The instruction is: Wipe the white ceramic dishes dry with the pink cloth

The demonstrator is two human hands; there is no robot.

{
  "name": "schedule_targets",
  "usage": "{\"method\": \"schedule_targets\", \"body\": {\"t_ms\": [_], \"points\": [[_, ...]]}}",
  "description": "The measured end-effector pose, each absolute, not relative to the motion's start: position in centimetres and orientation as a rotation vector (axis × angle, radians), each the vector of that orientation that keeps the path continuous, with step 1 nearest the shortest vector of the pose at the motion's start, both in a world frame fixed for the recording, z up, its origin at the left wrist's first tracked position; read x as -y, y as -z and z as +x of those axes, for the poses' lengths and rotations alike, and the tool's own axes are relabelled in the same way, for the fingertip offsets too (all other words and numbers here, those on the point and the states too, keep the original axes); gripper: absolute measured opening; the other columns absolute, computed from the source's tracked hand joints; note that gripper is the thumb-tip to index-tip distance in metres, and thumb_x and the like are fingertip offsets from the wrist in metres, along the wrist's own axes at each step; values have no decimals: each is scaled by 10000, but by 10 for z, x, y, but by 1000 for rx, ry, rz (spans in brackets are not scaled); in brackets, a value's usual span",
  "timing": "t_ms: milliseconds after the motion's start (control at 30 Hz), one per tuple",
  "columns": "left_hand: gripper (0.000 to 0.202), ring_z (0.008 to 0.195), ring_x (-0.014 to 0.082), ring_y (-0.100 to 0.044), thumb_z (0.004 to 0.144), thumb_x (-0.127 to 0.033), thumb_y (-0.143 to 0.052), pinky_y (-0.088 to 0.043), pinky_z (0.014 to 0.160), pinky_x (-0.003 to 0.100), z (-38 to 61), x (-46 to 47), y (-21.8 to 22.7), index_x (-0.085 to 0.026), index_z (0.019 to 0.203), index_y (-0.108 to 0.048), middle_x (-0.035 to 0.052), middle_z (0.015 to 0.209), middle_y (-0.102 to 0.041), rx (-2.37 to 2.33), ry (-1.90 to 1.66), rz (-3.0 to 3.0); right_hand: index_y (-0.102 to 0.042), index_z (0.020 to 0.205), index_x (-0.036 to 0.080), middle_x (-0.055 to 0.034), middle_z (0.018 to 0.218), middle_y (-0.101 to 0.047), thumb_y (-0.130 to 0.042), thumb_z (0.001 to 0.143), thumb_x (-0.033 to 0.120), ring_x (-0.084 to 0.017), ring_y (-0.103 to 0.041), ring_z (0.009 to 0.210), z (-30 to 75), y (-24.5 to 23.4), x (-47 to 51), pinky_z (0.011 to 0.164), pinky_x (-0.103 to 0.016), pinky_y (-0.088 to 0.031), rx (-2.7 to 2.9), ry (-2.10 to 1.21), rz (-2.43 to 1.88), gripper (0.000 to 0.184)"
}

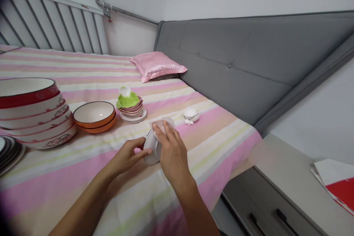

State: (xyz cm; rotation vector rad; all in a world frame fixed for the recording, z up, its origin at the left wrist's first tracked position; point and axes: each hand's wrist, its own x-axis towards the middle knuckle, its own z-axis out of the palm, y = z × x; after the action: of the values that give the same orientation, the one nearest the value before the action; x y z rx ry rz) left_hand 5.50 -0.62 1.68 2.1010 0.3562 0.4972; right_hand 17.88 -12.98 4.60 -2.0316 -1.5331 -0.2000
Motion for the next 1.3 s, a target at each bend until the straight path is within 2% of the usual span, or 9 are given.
{"method": "schedule_targets", "body": {"t_ms": [267, 433, 567, 633, 767, 933, 1033, 1133, 1300], "points": [[337, 623, 111, -410, 819, -465, -528, -336, 589, 231, 56, 4, -15, -173, 671, -452, -35, 655, -458, -364, -501, 2110, -498, 1302, 334, -76, 1477, -332, -335, 814, -22, -263, -406, 1295, 174, -55, 138, 936, -448, -467, 1653, 144, -2053, 625], [330, 625, 114, -414, 816, -454, -534, -343, 588, 230, 56, 5, -17, -173, 666, -451, -32, 654, -462, -366, -492, 2080, -372, 1388, 302, -36, 1442, -400, -305, 786, -34, -218, -356, 1338, 175, -59, 142, 991, -446, -438, 1665, 91, -1975, 693], [317, 626, 112, -407, 822, -438, -531, -330, 585, 226, 56, 7, -18, -169, 672, -460, -33, 653, -451, -346, -482, 2092, -277, 1437, 211, -81, 1422, -424, -312, 792, 13, -207, -384, 1320, 176, -58, 141, 998, -435, -434, 1532, 117, -1958, 676], [317, 622, 111, -399, 826, -436, -526, -325, 581, 224, 57, 8, -18, -169, 670, -458, -35, 650, -439, -345, -484, 2100, -309, 1425, 188, -92, 1428, -414, -321, 792, 23, -214, -387, 1317, 177, -56, 139, 1009, -439, -420, 1517, 125, -1977, 655], [328, 612, 106, -394, 814, -427, -545, -334, 577, 221, 57, 7, -16, -172, 642, -432, -43, 635, -429, -374, -506, 2104, -441, 1355, 229, -52, 1433, -411, -314, 780, -15, -213, -382, 1322, 175, -56, 138, 1033, -440, -393, 1616, 102, -2012, 638], [163, 660, 124, -491, 805, -319, -552, -390, 620, 226, 56, 3, -13, -161, 767, -566, -15, 715, -570, -365, -533, 2097, -498, 1308, 272, -13, 1427, -417, -327, 749, -52, -203, -401, 1310, 169, -60, 143, 1042, -437, -383, 1747, 60, -1996, 668], [117, 681, 133, -522, 803, -265, -531, -401, 632, 229, 55, 2, -12, -166, 806, -594, -1, 759, -615, -363, -532, 2090, -504, 1302, 279, 0, 1430, -410, -338, 734, -60, -204, -395, 1314, 168, -60, 144, 1046, -436, -381, 1787, 58, -1976, 682], [175, 655, 127, -487, 804, -330, -552, -387, 616, 231, 56, 4, -13, -160, 770, -569, -8, 714, -572, -373, -530, 2081, -494, 1312, 283, 8, 1429, -412, -329, 754, -50, -199, -384, 1320, 173, -56, 140, 1059, -429, -368, 1754, 88, -1967, 671], [349, 611, 107, -374, 809, -451, -544, -321, 572, 221, 58, 7, -16, -173, 635, -426, -42, 628, -406, -362, -514, 2076, -421, 1364, 278, 0, 1446, -390, -331, 791, -3, -187, -354, 1339, 188, -45, 130, 1076, -424, -350, 1594, 166, -1916, 645]]}}
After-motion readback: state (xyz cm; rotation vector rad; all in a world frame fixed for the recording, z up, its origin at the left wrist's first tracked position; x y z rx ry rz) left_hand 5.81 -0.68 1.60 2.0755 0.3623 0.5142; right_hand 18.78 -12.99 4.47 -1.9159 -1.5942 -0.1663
